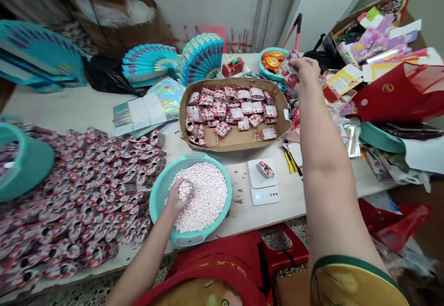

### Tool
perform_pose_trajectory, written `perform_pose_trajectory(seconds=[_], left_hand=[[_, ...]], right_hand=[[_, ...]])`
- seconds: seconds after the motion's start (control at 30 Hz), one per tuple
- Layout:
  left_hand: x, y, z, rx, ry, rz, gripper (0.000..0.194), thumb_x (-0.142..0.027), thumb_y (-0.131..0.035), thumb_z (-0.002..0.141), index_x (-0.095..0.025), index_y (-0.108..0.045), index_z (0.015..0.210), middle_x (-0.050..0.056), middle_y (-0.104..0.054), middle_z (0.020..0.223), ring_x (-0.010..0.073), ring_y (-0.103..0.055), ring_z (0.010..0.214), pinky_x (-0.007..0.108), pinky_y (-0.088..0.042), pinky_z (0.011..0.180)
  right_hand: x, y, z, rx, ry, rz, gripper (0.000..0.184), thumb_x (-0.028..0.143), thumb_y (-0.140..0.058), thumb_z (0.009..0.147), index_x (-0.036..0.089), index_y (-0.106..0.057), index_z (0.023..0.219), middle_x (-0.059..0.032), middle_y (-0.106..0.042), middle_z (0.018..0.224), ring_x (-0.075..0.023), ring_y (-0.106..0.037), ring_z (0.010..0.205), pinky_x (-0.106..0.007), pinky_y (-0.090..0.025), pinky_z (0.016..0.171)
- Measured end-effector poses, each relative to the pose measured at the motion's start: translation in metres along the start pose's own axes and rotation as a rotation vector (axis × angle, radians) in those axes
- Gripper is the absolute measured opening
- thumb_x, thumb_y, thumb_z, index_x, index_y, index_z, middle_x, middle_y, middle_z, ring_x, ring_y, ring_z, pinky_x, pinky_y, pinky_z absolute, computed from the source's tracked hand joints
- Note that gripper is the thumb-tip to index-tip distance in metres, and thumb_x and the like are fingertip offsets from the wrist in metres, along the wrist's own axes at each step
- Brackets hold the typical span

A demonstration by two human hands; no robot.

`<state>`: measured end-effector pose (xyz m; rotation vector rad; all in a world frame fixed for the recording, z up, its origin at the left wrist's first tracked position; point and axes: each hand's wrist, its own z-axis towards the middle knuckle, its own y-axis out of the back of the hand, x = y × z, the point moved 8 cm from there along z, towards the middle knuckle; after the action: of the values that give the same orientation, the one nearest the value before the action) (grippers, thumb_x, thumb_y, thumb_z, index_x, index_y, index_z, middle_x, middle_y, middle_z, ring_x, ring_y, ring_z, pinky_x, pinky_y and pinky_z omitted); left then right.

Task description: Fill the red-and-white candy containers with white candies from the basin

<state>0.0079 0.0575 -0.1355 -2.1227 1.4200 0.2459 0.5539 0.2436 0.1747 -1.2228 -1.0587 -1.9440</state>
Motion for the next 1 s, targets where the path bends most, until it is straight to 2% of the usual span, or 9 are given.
perform_pose_trajectory(seconds=[0.07,0.1,0.23,0.3,0.37,0.53,0.73,0.87,1.0], left_hand=[[0.0,-0.009,0.001,0.107,0.016,-0.092,0.021,-0.034,-0.065,0.074,-0.018,-0.057,0.085,0.001,-0.063,0.067,0.0122,-0.056,0.049,0.017,-0.034,0.036],[0.0,-0.011,0.002,0.138,0.024,-0.126,0.023,-0.035,-0.065,0.075,-0.018,-0.058,0.088,0.002,-0.065,0.071,0.0133,-0.06,0.052,0.018,-0.037,0.037],[0.005,-0.015,0.009,0.119,0.089,-0.131,0.016,-0.03,-0.063,0.077,-0.017,-0.055,0.082,0.001,-0.061,0.06,0.0117,-0.055,0.043,0.017,-0.033,0.035],[0.005,-0.018,0.009,0.148,0.113,-0.123,0.014,-0.029,-0.061,0.078,-0.018,-0.052,0.077,0.0,-0.057,0.055,0.0109,-0.05,0.039,0.017,-0.027,0.032],[-0.001,-0.02,0.003,0.183,0.106,-0.125,0.015,-0.029,-0.061,0.079,-0.018,-0.052,0.076,0.0,-0.057,0.055,0.0114,-0.051,0.039,0.017,-0.027,0.033],[-0.032,-0.029,-0.032,0.223,-0.035,-0.15,0.022,-0.035,-0.063,0.08,-0.017,-0.053,0.072,-0.001,-0.056,0.053,0.0112,-0.05,0.037,0.019,-0.028,0.032],[-0.06,-0.05,-0.058,0.263,-0.425,-0.179,0.029,-0.041,-0.07,0.078,-0.016,-0.057,0.07,0.0,-0.059,0.062,0.0109,-0.06,0.054,0.021,-0.045,0.051],[-0.06,-0.05,-0.056,0.192,-0.618,-0.146,0.029,-0.038,-0.076,0.073,-0.017,-0.056,0.07,-0.002,-0.059,0.065,0.0097,-0.056,0.054,0.023,-0.044,0.054],[-0.061,-0.046,-0.053,0.085,-0.618,-0.125,0.039,-0.046,-0.078,0.073,-0.018,-0.052,0.068,-0.004,-0.055,0.063,0.0081,-0.05,0.049,0.024,-0.041,0.053]], right_hand=[[-0.007,-0.028,-0.055,-0.116,-0.105,0.138,0.041,0.044,-0.087,0.062,0.03,-0.064,0.093,-0.0015,-0.07,0.095,-0.0185,-0.068,0.086,-0.04,-0.06,0.08],[-0.011,-0.05,-0.089,-0.116,-0.126,0.165,0.045,0.037,-0.089,0.057,0.029,-0.066,0.094,-0.0015,-0.071,0.097,-0.0178,-0.068,0.085,-0.038,-0.059,0.08],[-0.036,-0.154,-0.23,0.11,-0.289,0.263,0.058,0.033,-0.089,0.051,0.021,-0.068,0.104,-0.0023,-0.075,0.098,-0.0203,-0.07,0.088,-0.037,-0.057,0.083],[-0.047,-0.189,-0.284,0.184,-0.362,0.278,0.06,0.036,-0.088,0.053,0.021,-0.068,0.107,-0.0028,-0.075,0.101,-0.0218,-0.071,0.092,-0.037,-0.057,0.086],[-0.054,-0.211,-0.322,0.219,-0.4,0.267,0.059,0.039,-0.087,0.056,0.021,-0.069,0.109,-0.004,-0.076,0.104,-0.0227,-0.071,0.096,-0.036,-0.056,0.087],[-0.061,-0.249,-0.376,0.315,-0.44,0.179,0.056,0.046,-0.086,0.059,0.021,-0.071,0.106,-0.0053,-0.076,0.102,-0.0228,-0.07,0.092,-0.038,-0.056,0.089],[-0.038,-0.302,-0.42,0.497,-0.32,0.111,0.045,0.04,-0.078,0.063,0.021,-0.074,0.103,-0.0059,-0.076,0.106,-0.0265,-0.071,0.101,-0.041,-0.053,0.098],[-0.031,-0.312,-0.426,0.507,-0.271,0.03,0.041,0.034,-0.069,0.067,0.021,-0.073,0.106,-0.0055,-0.076,0.107,-0.0268,-0.072,0.1,-0.041,-0.054,0.096],[-0.031,-0.312,-0.42,0.491,-0.255,-0.039,0.044,0.036,-0.069,0.067,0.021,-0.073,0.108,-0.0058,-0.077,0.107,-0.0281,-0.072,0.1,-0.042,-0.054,0.094]])
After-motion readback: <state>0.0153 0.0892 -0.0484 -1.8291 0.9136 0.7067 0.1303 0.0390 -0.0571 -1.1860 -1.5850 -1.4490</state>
